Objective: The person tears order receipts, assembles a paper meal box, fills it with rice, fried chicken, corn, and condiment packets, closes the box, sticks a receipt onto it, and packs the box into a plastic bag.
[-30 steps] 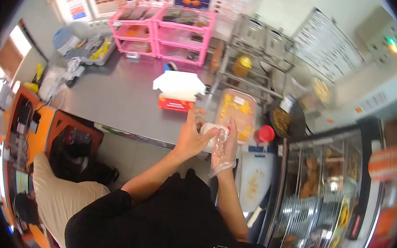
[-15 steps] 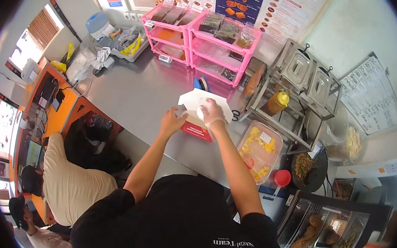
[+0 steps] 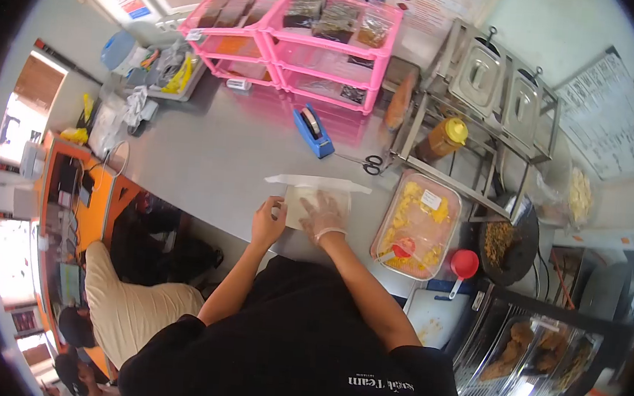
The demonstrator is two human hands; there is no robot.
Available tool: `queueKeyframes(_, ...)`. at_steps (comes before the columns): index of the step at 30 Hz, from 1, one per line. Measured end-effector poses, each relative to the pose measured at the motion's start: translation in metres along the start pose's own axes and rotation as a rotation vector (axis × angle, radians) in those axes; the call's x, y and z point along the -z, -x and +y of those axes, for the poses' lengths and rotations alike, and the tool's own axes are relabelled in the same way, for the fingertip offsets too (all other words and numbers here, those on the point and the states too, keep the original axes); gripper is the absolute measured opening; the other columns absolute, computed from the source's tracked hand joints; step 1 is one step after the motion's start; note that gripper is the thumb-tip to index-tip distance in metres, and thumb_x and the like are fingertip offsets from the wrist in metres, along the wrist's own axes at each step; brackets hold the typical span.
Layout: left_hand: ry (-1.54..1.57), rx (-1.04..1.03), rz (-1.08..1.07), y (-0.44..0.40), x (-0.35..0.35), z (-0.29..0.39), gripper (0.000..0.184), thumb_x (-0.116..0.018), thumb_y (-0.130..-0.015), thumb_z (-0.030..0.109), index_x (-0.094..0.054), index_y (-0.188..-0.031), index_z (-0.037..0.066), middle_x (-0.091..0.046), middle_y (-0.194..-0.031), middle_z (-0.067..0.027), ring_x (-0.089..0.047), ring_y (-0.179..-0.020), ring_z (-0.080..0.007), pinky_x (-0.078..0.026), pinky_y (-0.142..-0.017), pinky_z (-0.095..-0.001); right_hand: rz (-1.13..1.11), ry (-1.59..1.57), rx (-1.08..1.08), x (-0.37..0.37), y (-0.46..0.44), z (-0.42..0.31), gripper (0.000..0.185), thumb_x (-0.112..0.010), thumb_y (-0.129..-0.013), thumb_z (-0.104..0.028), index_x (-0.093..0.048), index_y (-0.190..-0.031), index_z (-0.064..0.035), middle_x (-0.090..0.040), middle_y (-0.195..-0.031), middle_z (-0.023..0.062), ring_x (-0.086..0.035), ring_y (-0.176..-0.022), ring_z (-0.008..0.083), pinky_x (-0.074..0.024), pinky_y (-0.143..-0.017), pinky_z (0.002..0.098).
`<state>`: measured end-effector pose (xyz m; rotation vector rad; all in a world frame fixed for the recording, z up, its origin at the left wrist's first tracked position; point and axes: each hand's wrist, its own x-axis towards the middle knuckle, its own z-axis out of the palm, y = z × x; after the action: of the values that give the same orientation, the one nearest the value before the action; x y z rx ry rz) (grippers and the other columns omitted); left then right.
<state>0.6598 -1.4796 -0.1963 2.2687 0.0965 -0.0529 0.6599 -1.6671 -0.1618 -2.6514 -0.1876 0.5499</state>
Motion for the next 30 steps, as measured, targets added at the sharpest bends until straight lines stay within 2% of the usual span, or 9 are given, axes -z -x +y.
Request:
queueKeyframes(10,-0.134,-0.557,-0.062,-0.053,-0.048,-0.088,0.039,-0.049,-0.104,0.025,-0.065,-0.123,-0.006,-0.067,-0.124,-0.0293,-0.062,-0.117,-0.0474,-0.050,-0.101,-0.0519,-0.042,0.062,0.122,-0.067,-0.046,0.018,0.064,-0.060,-0.094,-0.043,-0.049,-0.154,-0.0255,-0.035,-0.165,0.0160,-0.034,-0.151,0.0404,-0.0236,-0.126,0.0495)
queueKeyframes(13,0.159,-0.115,-0.262,-0.044,-0.024,-0.049,0.048,-0.045,-0.104,0.023,-0.047,-0.141,-0.008,-0.057,-0.139,-0.0327,-0.058,-0.126,-0.0472,-0.047,-0.106,-0.0519,-0.030,0.042,0.059,-0.028,-0.012,0.006,0.062,-0.063,-0.094,-0.040,-0.051,-0.153,-0.0246,-0.037,-0.164,0.0177,-0.034,-0.151,0.0407,-0.0282,-0.125,0.0485)
queueKeyframes(17,-0.042,-0.312,-0.213,-0.066,-0.041,-0.070,0.051,-0.041,-0.107,0.026,-0.051,-0.141,-0.010,-0.059,-0.137,-0.0343,-0.057,-0.128,-0.0483,-0.045,-0.109,-0.0505,0.330,-0.061,0.090,-0.003,0.029,0.002,0.045,-0.057,-0.099,-0.029,-0.060,-0.141,-0.0121,-0.052,-0.149,0.0219,-0.047,-0.140,0.0414,-0.0381,-0.118,0.0480)
queueKeyframes(19,-0.017,-0.326,-0.254,-0.069,-0.036,-0.064,0.051,-0.040,-0.108,0.027,-0.054,-0.139,-0.011,-0.058,-0.138,-0.0339,-0.056,-0.129,-0.0485,-0.045,-0.109,-0.0500,0.814,-0.286,0.028,-0.002,0.070,0.036,0.029,-0.055,-0.098,-0.025,-0.069,-0.115,-0.0060,-0.070,-0.111,0.0221,-0.067,-0.108,0.0403,-0.0526,-0.095,0.0502)
queueKeyframes(21,0.079,-0.322,-0.286,-0.076,-0.037,-0.066,0.052,-0.039,-0.108,0.028,-0.057,-0.137,-0.011,-0.058,-0.140,-0.0329,-0.056,-0.128,-0.0486,-0.045,-0.110,-0.0498,0.539,0.207,-0.508,0.069,0.163,0.058,0.021,-0.061,-0.090,-0.022,-0.070,-0.096,-0.0044,-0.072,-0.088,0.0185,-0.072,-0.083,0.0378,-0.0570,-0.072,0.0498)
queueKeyframes(23,-0.027,-0.426,-0.328,-0.084,-0.032,-0.066,0.051,-0.041,-0.108,0.030,-0.058,-0.133,-0.011,-0.062,-0.135,-0.0295,-0.060,-0.125,-0.0429,-0.049,-0.105,-0.0466,0.776,0.516,-0.826,0.109,0.251,0.099,0.018,-0.068,-0.078,-0.020,-0.070,-0.088,-0.0050,-0.070,-0.079,0.0164,-0.068,-0.064,0.0372,-0.0555,-0.059,0.0482)
queueKeyframes(25,-0.228,-0.679,-0.345,-0.090,-0.028,-0.067,0.050,-0.043,-0.107,0.031,-0.061,-0.129,-0.010,-0.065,-0.130,-0.0277,-0.065,-0.118,-0.0406,-0.054,-0.098,-0.0467,0.765,0.315,-1.083,0.163,0.332,0.117,0.022,-0.060,-0.092,-0.024,-0.073,-0.097,-0.0076,-0.073,-0.106,0.0164,-0.068,-0.112,0.0359,-0.0546,-0.095,0.0472)
queueKeyframes(27,0.223,-0.207,-0.333,-0.078,-0.023,-0.044,0.048,-0.049,-0.103,0.038,-0.068,-0.113,-0.005,-0.069,-0.119,-0.0242,-0.071,-0.092,-0.0395,-0.056,-0.076,-0.0528,1.202,0.795,-0.886,0.151,0.379,0.186,0.022,-0.059,-0.095,-0.022,-0.071,-0.105,-0.0058,-0.069,-0.108,0.0125,-0.059,-0.120,0.0336,-0.0411,-0.114,0.0501)
queueKeyframes(30,0.181,-0.239,-0.184,-0.113,-0.024,-0.119,0.047,-0.050,-0.101,0.042,-0.067,-0.108,-0.001,-0.069,-0.111,-0.0209,-0.067,-0.078,-0.0396,-0.053,-0.067,-0.0538,0.965,0.969,-0.944,0.165,0.419,0.236,0.025,-0.055,-0.099,-0.023,-0.071,-0.111,-0.0070,-0.068,-0.113,0.0101,-0.057,-0.124,0.0315,-0.0309,-0.123,0.0487)
